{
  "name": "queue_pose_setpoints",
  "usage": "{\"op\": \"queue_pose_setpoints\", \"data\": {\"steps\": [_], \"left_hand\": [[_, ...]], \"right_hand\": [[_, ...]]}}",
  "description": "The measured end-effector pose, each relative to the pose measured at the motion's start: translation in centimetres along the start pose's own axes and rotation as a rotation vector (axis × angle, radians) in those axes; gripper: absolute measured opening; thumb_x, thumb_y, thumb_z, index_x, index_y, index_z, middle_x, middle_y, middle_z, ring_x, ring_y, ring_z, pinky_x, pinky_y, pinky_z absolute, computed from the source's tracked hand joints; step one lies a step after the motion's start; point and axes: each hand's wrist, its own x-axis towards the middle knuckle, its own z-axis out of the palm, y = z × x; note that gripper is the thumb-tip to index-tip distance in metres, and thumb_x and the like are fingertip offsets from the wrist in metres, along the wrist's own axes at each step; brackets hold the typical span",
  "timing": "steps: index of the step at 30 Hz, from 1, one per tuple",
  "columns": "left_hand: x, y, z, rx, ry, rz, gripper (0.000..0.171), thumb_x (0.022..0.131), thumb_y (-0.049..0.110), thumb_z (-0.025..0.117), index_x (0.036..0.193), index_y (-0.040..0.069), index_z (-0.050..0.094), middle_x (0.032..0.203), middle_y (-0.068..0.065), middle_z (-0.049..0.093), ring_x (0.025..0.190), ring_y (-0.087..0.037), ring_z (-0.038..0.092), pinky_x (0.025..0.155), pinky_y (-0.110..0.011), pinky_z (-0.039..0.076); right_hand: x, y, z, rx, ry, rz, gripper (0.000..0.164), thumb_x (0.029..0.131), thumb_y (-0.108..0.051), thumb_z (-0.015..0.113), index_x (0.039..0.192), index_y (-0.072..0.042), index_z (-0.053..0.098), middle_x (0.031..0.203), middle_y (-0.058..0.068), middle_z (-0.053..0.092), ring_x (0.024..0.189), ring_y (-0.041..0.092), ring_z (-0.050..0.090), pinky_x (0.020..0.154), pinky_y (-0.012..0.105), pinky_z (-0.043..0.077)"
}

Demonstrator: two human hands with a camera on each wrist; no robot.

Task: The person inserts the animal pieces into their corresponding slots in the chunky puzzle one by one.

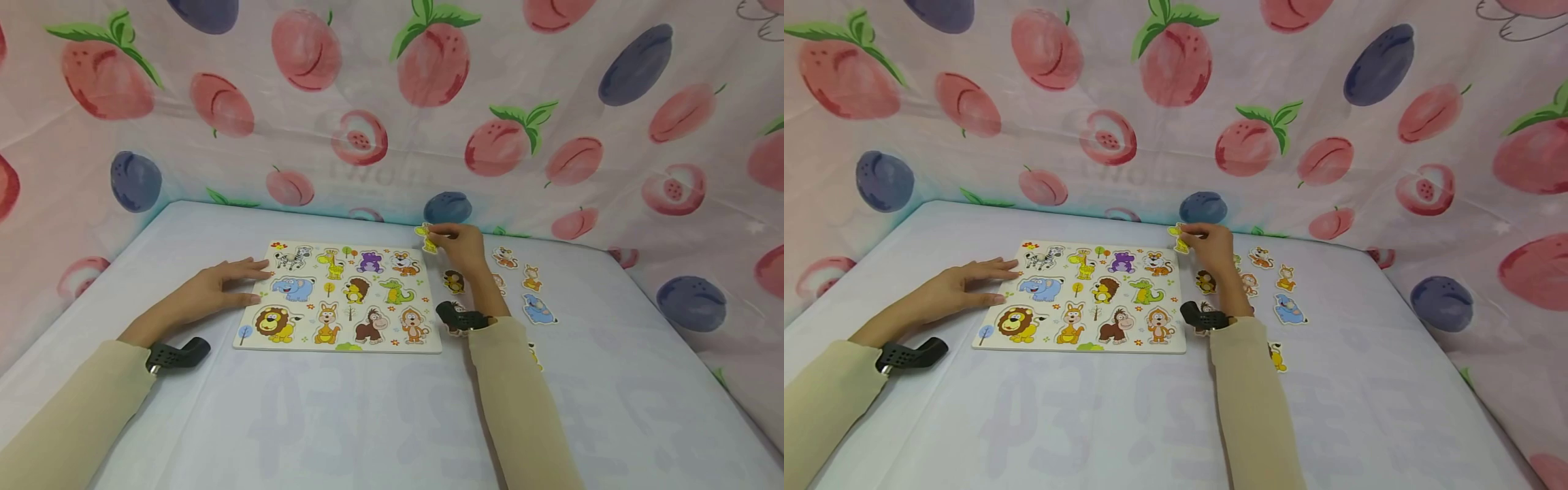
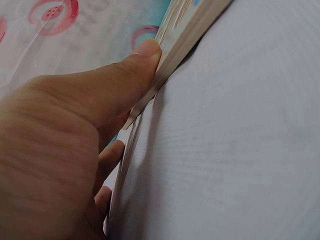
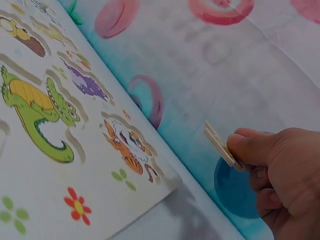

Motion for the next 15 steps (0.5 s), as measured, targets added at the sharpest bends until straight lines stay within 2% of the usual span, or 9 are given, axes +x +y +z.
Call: {"op": "queue_pose_setpoints", "data": {"steps": [6, 15], "left_hand": [[0.1, 0.0, 0.0, -0.003, -0.002, 0.005, 0.057, 0.086, 0.046, 0.067, 0.136, 0.022, 0.056, 0.153, -0.002, 0.033, 0.144, -0.033, 0.014, 0.105, -0.069, 0.01], [-0.1, -0.1, 0.1, -0.003, 0.017, 0.007, 0.055, 0.086, 0.042, 0.069, 0.135, 0.021, 0.057, 0.152, -0.002, 0.035, 0.144, -0.032, 0.015, 0.108, -0.066, 0.008]], "right_hand": [[-0.3, -1.6, 0.5, 0.0, -0.021, -0.027, 0.023, 0.09, -0.026, 0.069, 0.11, -0.016, 0.074, 0.103, 0.004, 0.069, 0.089, 0.02, 0.063, 0.073, 0.036, 0.051], [-0.7, -2.9, 1.7, 0.077, -0.05, -0.087, 0.022, 0.089, -0.024, 0.07, 0.109, -0.014, 0.074, 0.103, 0.005, 0.069, 0.089, 0.019, 0.063, 0.074, 0.033, 0.051]]}}
